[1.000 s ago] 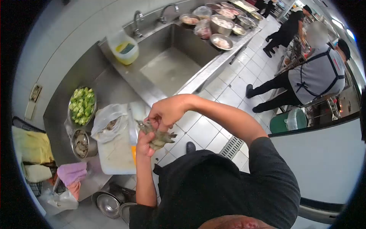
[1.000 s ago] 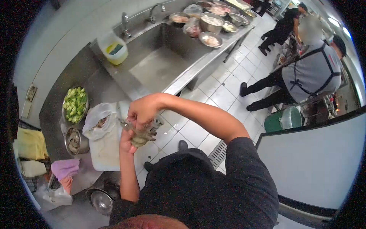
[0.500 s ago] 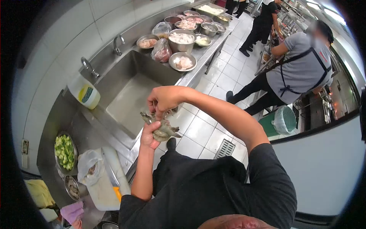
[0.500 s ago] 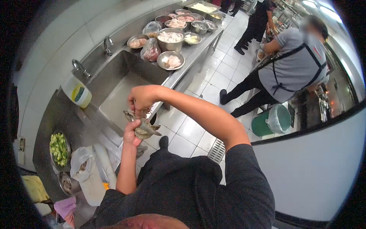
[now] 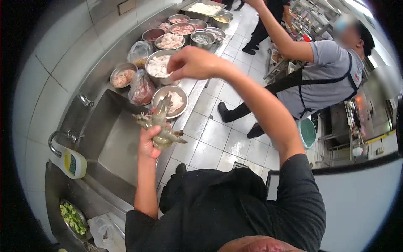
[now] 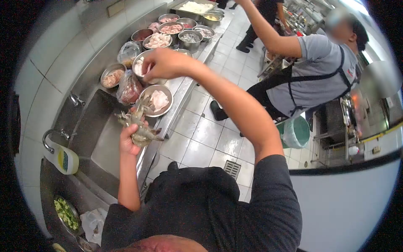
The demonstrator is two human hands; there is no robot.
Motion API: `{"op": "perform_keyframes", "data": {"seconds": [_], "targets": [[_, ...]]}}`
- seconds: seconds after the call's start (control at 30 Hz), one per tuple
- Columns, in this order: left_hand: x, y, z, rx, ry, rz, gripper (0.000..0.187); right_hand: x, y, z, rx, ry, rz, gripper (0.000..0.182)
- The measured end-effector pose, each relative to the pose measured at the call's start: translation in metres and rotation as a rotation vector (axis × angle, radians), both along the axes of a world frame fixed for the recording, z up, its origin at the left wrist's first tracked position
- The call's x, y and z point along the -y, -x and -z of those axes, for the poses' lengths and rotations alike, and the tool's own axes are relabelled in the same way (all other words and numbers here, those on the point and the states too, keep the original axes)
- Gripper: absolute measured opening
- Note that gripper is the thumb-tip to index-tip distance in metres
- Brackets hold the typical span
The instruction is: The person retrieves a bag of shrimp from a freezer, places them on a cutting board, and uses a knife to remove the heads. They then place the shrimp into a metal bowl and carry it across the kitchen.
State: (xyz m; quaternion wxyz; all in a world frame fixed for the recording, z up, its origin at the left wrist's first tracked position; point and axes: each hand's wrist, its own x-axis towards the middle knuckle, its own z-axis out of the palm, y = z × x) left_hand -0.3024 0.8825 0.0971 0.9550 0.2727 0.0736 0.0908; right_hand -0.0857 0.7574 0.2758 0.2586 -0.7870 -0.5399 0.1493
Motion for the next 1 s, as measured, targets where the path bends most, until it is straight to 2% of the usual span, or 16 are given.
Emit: {"op": "perform_keyframes", "data": {"seconds": [0.13,0.17,0.27,0.33,0.43,0.6,0.63,0.7,0.77,0.83,0.87,0.9,0.97,1.0], "targets": [[0.017,-0.04,-0.003,0.003,0.037,-0.083,0.067,0.023,-0.067,-0.006,0.078,0.021,-0.016,0.018],[0.019,-0.045,-0.004,0.008,0.032,-0.106,0.067,0.023,-0.086,0.001,0.023,0.002,-0.017,0.016],[0.031,-0.043,0.001,0.007,0.031,-0.27,0.067,0.015,-0.126,0.002,0.041,0.044,-0.029,0.015],[0.033,-0.029,0.013,-0.014,0.03,-0.354,0.069,0.0,-0.151,0.004,0.052,0.069,-0.072,0.015],[0.043,-0.002,0.015,-0.069,0.014,-0.603,0.069,-0.028,-0.176,-0.004,0.091,0.086,-0.104,0.014],[0.039,0.046,0.034,-0.127,0.008,-0.809,0.066,-0.083,-0.214,-0.015,0.106,0.01,-0.273,0.013],[0.038,0.051,0.036,-0.144,-0.001,-0.862,0.066,-0.093,-0.21,-0.029,0.113,0.073,-0.253,0.014],[0.03,0.058,0.039,-0.17,-0.012,-0.961,0.066,-0.109,-0.19,-0.062,0.355,0.071,-0.154,0.019],[0.025,0.066,0.044,-0.159,0.013,-0.975,0.067,-0.124,-0.179,-0.085,0.437,0.048,-0.171,0.017],[0.02,0.079,0.047,-0.228,0.065,-1.027,0.067,-0.141,-0.173,-0.103,0.32,-0.03,-0.129,0.017],[0.018,0.08,0.049,-0.259,0.097,-1.065,0.068,-0.152,-0.189,-0.104,0.303,-0.044,-0.195,0.015],[0.013,0.077,0.046,-0.203,0.072,-1.082,0.068,-0.164,-0.21,-0.113,0.318,-0.08,-0.26,0.016],[0.005,0.078,0.05,-0.101,0.042,-1.106,0.068,-0.162,-0.182,-0.15,0.39,-0.157,-0.22,0.017],[0.002,0.085,0.056,-0.104,0.047,-1.112,0.068,-0.166,-0.182,-0.169,0.326,-0.195,-0.208,0.017]]}}
